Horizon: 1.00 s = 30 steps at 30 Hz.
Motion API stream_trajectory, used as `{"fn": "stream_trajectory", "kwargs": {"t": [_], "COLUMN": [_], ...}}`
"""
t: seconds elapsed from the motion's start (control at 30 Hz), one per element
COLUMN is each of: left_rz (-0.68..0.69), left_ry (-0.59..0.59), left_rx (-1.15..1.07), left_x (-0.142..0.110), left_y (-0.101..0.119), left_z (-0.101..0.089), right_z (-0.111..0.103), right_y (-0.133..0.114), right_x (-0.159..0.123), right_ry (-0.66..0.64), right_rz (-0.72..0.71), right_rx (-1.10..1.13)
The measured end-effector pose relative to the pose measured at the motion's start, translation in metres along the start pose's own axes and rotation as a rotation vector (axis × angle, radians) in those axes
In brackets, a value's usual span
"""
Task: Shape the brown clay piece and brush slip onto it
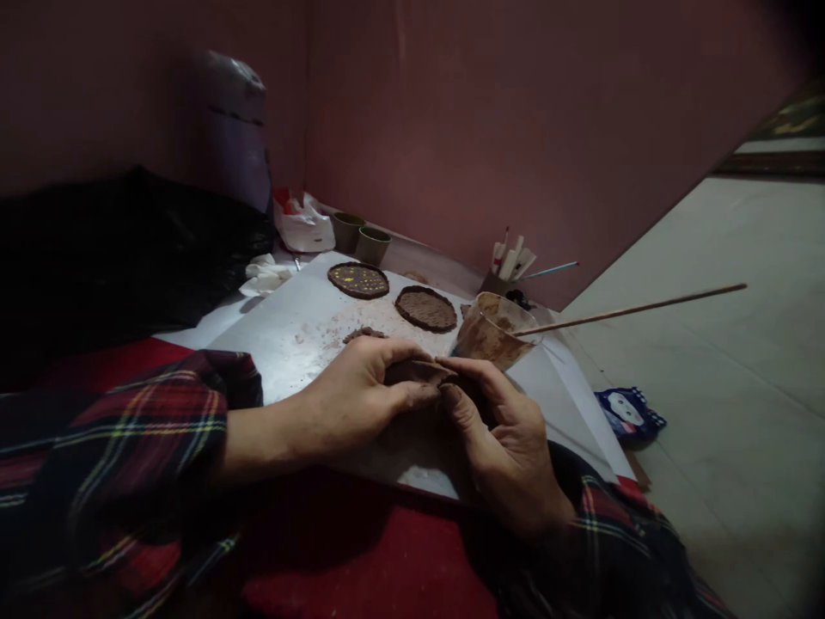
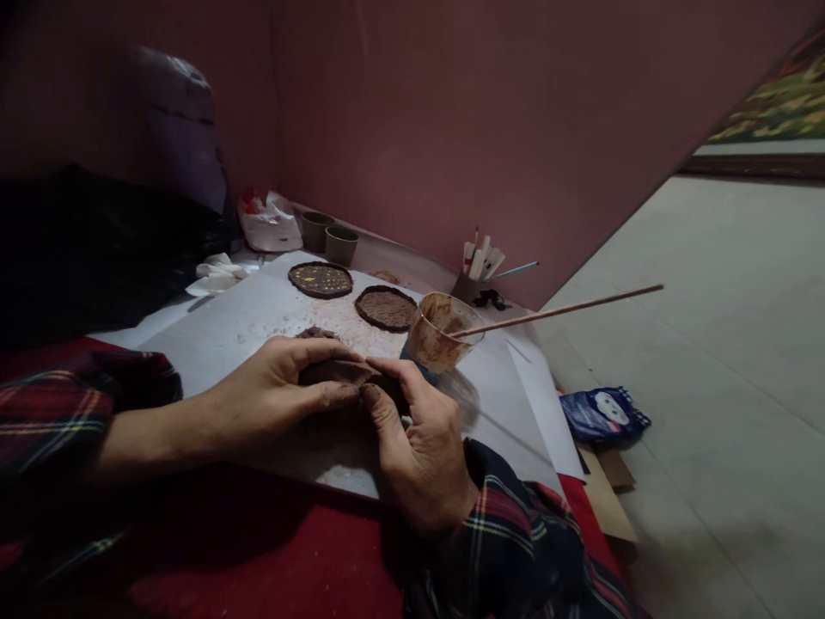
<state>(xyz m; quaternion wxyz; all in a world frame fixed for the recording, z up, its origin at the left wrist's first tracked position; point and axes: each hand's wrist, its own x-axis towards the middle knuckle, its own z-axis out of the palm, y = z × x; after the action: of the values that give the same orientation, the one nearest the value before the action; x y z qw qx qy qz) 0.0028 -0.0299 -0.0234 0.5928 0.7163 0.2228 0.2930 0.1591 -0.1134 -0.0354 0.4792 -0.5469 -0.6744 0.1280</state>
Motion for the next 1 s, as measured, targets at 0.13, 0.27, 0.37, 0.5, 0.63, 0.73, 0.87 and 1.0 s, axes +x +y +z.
{"fn": "stream_trajectory", "kwargs": {"t": [0.13, 0.27, 0.37, 0.5, 0.63, 0.73, 0.87, 1.0], "left_rz": [-0.001, 0.031, 0.036, 0.031, 0.026, 0.029, 0.031, 0.008], "left_ry": [0.016, 0.019, 0.014, 0.006, 0.006, 0.004, 0.002, -0.01], "left_rx": [0.041, 0.054, 0.049, 0.043, 0.02, 0.016, 0.03, 0.004], "left_x": [-0.0004, -0.0004, -0.0002, -0.0006, -0.0015, -0.0017, -0.0001, 0.0007], "left_y": [0.0024, 0.0028, 0.002, 0.0013, 0.0004, 0.0003, 0.0012, 0.0007], "left_z": [-0.0006, -0.001, -0.0009, -0.0009, -0.0013, -0.0016, -0.0016, -0.0013], "right_z": [-0.0004, -0.0006, -0.0006, -0.0004, -0.0005, -0.0005, -0.0003, -0.0002], "right_y": [-0.0005, -0.0008, -0.0008, -0.0006, -0.0006, -0.0008, -0.0005, 0.0001], "right_x": [-0.0005, -0.0007, 0.0, -0.0002, -0.0009, -0.0004, 0.0002, 0.0001], "right_ry": [0.004, 0.005, 0.003, -0.002, 0.0, 0.006, 0.006, 0.001], "right_rz": [-0.021, -0.026, -0.028, -0.026, -0.028, -0.03, -0.032, -0.022], "right_rx": [-0.022, -0.019, -0.017, -0.016, -0.022, -0.034, -0.037, -0.026]}}
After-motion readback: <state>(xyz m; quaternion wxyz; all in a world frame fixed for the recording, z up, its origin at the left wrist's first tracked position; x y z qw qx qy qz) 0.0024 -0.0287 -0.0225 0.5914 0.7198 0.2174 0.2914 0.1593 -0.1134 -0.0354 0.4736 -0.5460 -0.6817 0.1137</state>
